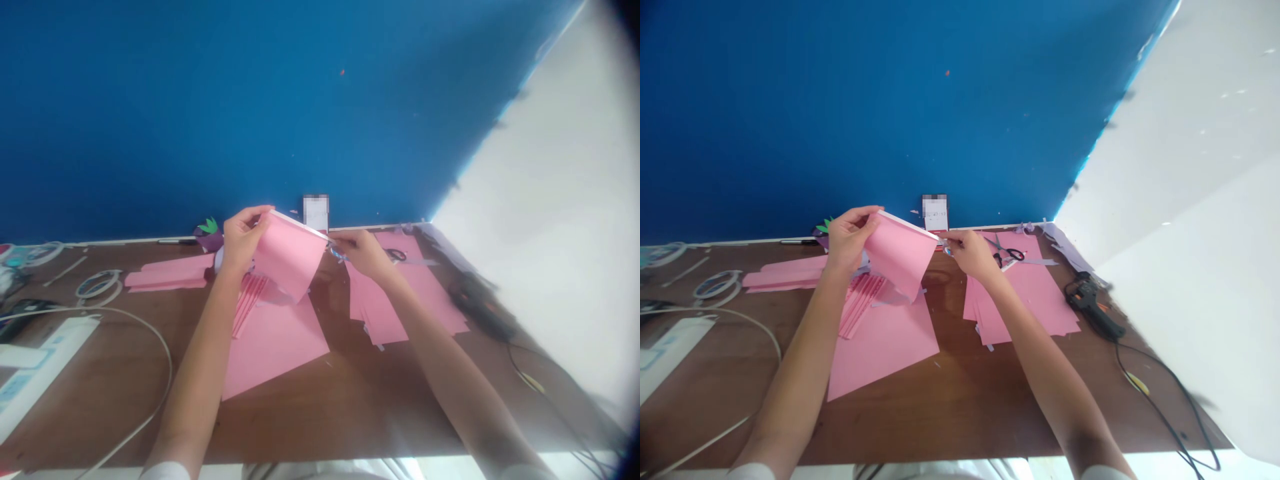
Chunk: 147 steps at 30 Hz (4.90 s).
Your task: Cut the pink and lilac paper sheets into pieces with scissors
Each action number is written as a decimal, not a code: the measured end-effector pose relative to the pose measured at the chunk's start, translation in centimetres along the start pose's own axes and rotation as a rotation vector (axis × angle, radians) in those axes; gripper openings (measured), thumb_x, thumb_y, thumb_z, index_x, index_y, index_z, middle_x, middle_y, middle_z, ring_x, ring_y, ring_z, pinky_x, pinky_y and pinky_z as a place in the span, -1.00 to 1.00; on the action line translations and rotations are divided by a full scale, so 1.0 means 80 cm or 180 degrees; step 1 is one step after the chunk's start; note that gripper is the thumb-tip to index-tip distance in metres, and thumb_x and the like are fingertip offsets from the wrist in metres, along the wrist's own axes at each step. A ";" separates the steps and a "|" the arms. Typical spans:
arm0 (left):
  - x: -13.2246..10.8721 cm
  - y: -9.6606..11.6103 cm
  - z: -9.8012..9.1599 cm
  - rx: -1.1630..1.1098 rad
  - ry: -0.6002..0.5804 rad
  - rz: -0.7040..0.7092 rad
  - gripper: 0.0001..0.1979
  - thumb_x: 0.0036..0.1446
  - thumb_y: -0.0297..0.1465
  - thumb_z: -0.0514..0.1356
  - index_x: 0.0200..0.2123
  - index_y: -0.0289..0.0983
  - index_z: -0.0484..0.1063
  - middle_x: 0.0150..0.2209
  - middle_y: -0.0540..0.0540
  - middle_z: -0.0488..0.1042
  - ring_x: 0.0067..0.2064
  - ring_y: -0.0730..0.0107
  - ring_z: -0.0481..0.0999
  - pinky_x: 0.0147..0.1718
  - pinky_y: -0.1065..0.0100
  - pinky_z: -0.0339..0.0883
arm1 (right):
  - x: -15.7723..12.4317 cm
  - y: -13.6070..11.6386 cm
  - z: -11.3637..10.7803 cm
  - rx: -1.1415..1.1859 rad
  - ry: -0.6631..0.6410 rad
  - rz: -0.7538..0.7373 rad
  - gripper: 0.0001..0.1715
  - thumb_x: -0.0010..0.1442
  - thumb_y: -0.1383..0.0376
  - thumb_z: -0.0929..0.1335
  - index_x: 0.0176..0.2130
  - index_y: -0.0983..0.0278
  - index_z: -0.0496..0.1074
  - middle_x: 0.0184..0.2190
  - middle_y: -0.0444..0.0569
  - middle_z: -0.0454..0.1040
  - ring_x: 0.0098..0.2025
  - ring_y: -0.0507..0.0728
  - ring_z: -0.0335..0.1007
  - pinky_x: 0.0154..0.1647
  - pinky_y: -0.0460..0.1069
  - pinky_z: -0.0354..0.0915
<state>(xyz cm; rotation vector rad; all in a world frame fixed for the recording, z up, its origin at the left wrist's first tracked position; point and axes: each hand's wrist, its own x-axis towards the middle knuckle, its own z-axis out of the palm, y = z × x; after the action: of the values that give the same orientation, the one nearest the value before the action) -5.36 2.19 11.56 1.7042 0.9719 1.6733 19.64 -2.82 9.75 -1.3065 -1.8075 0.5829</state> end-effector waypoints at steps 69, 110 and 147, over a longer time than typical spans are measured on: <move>-0.010 0.063 0.003 -0.0356 -0.0119 -0.0165 -0.77 -0.07 -0.32 0.30 -0.28 -0.23 0.51 -0.16 -0.10 0.54 -0.12 0.24 0.51 -0.14 0.23 0.37 | 0.000 -0.010 0.010 0.2398 -0.0875 0.0846 -0.80 -0.03 0.35 0.21 -0.37 0.27 0.38 -0.58 -0.15 0.30 -0.51 0.01 0.20 -0.42 -0.08 0.18; -0.035 0.089 0.042 0.2980 -0.1485 0.2086 -0.75 0.20 -0.33 0.07 -0.07 -0.20 0.41 0.02 -0.13 0.43 0.23 0.10 0.17 0.22 -0.13 -0.19 | -0.004 -0.031 0.001 0.0531 -0.0058 -0.0338 -0.78 0.12 0.16 0.32 -0.39 0.28 0.40 -0.43 -0.12 0.39 -0.48 -0.03 0.12 -0.46 -0.09 0.06; -0.050 0.110 0.048 0.3119 -0.1503 0.1858 -0.69 0.23 -0.42 -0.05 -0.50 -0.25 0.38 -0.54 -0.05 0.40 -0.38 0.35 0.37 -0.33 0.28 0.14 | -0.027 -0.086 -0.035 0.0144 -0.0136 -0.1016 -0.83 0.22 0.25 0.26 -0.29 0.21 0.43 -0.31 -0.05 0.44 -0.32 0.05 0.28 -0.40 -0.04 0.16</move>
<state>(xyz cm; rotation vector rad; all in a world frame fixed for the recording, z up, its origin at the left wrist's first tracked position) -0.37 -5.78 15.98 3.0857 1.2115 0.9703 18.39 -7.53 15.73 -0.9542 -1.9745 0.4749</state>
